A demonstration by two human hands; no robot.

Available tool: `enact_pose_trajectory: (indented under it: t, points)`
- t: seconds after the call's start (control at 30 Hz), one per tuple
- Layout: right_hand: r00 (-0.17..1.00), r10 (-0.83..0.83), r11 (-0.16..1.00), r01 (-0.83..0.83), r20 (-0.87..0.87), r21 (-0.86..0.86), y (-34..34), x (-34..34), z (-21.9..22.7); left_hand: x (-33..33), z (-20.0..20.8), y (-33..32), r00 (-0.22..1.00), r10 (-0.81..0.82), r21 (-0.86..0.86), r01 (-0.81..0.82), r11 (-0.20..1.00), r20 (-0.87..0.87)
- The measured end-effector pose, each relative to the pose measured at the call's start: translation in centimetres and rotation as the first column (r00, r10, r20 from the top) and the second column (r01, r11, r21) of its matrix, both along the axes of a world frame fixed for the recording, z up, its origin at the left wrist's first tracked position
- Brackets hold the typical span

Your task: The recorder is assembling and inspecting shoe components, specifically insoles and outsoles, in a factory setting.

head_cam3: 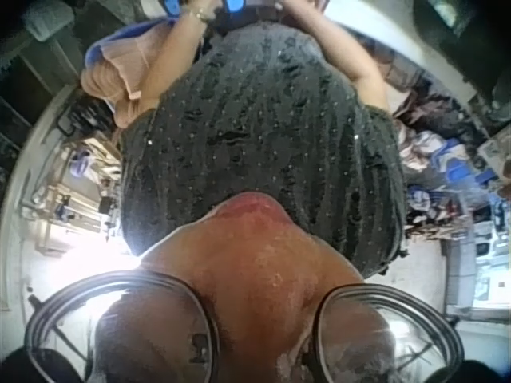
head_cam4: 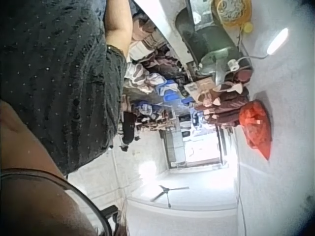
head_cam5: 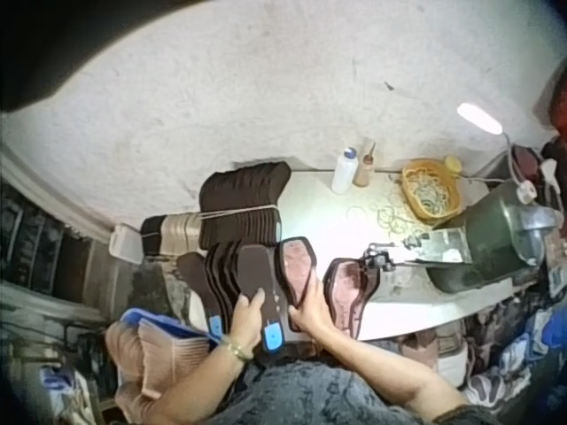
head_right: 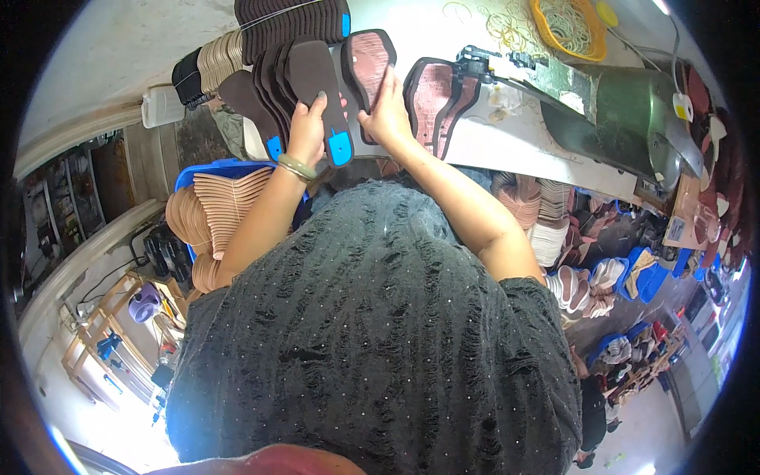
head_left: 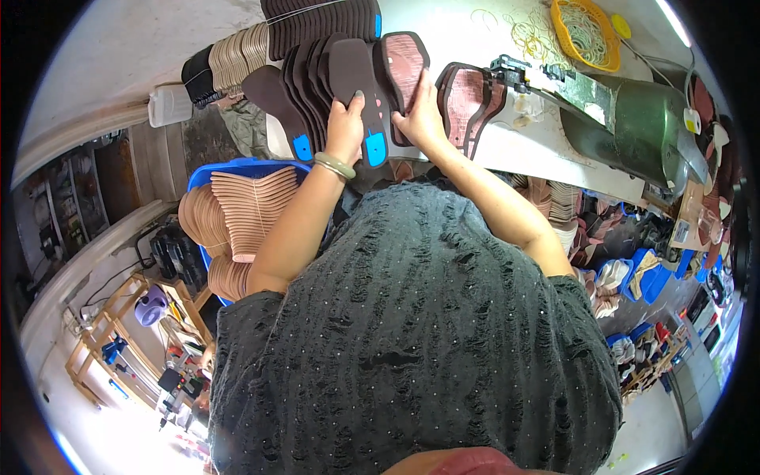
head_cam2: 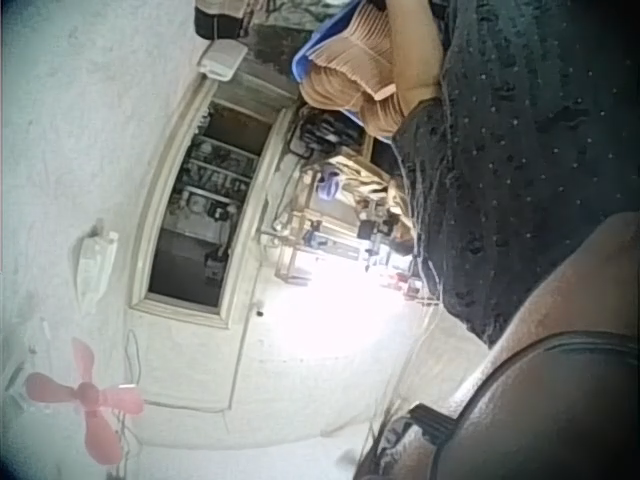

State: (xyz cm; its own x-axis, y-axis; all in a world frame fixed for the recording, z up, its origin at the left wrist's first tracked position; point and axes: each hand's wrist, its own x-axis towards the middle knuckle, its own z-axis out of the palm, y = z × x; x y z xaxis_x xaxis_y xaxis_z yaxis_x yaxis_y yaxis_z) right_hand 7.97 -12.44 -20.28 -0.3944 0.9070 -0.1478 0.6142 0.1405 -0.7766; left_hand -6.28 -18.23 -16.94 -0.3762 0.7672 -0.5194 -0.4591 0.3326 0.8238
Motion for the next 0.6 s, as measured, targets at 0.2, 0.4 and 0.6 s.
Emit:
enact_pose_trajectory:
  t: [0.2,0.4,0.6]
  points:
    - [0.638,-0.403,0.879,0.069,-0.656,-0.472,0.8,2.3,0.7,1.1,0.9,0.1,0.995,0.096,0.097,-0.097,0.991,0.016]
    - [0.328,-0.667,0.645,-0.195,-0.669,-0.739,1.3,3.8,3.7,0.5,3.0,0.6,0.973,-0.003,0.152,-0.033,0.988,0.229]
    - [0.336,-0.727,0.520,-0.301,-0.599,-0.799,1.2,4.0,4.1,0.9,2.5,1.1,0.958,0.001,0.186,-0.056,0.981,0.286]
